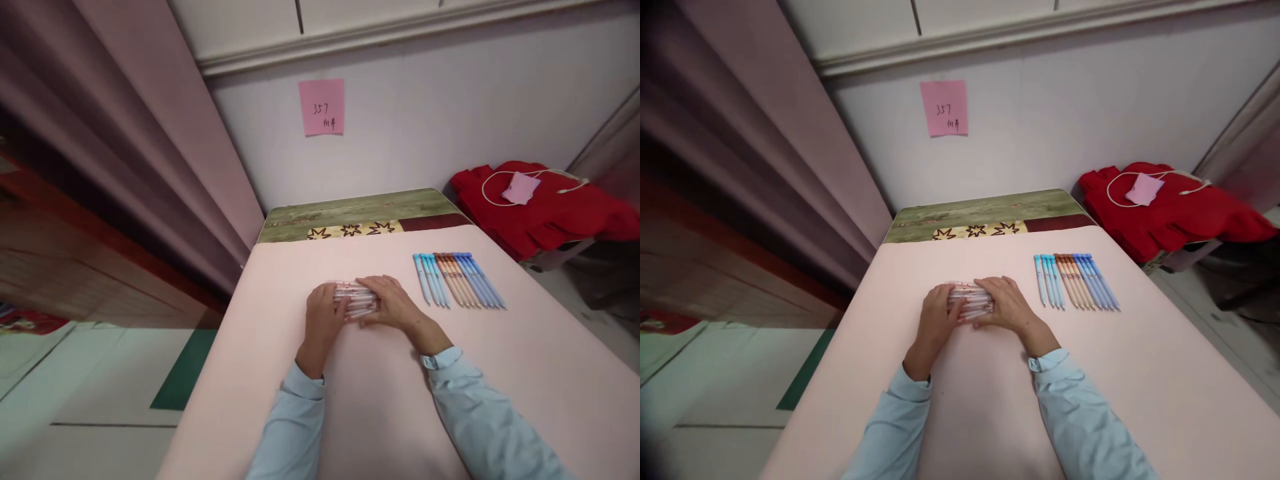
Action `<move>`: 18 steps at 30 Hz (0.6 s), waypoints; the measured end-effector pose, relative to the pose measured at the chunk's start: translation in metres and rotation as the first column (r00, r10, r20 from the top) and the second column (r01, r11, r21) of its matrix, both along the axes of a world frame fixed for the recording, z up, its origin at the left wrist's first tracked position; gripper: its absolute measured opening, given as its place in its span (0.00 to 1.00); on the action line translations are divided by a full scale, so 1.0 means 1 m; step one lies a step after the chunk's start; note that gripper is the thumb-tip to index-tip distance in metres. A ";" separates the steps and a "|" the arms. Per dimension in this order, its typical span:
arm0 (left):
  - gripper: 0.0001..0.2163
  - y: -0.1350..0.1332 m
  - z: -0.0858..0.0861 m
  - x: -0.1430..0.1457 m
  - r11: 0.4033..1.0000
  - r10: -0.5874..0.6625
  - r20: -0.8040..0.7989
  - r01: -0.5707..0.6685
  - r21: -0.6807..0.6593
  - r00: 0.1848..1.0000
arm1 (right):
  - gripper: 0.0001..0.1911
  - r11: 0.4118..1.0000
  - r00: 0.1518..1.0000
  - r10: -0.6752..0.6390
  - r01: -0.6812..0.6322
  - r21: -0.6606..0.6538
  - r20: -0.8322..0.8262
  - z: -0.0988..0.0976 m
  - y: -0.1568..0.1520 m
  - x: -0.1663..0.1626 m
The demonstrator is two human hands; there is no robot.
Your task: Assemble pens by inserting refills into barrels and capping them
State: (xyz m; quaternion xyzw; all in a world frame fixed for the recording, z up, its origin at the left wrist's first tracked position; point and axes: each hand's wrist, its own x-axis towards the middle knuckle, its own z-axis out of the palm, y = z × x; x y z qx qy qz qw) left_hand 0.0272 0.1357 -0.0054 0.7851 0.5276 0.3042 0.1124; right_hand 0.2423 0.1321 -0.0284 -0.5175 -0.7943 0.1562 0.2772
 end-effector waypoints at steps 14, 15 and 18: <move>0.09 0.033 -0.003 -0.027 0.991 -0.018 0.212 0.045 -0.123 0.977 | 0.16 0.998 0.966 -0.066 0.065 -0.015 -0.248 0.010 0.013 -0.010; 0.08 0.034 -0.002 -0.027 0.987 -0.039 0.188 0.067 -0.146 0.981 | 0.16 0.997 0.974 -0.079 0.073 -0.032 -0.211 0.010 0.013 -0.009; 0.08 0.036 0.004 -0.028 0.969 -0.091 0.161 0.124 -0.212 0.983 | 0.15 0.993 0.987 -0.078 0.064 -0.103 -0.143 0.014 0.016 -0.008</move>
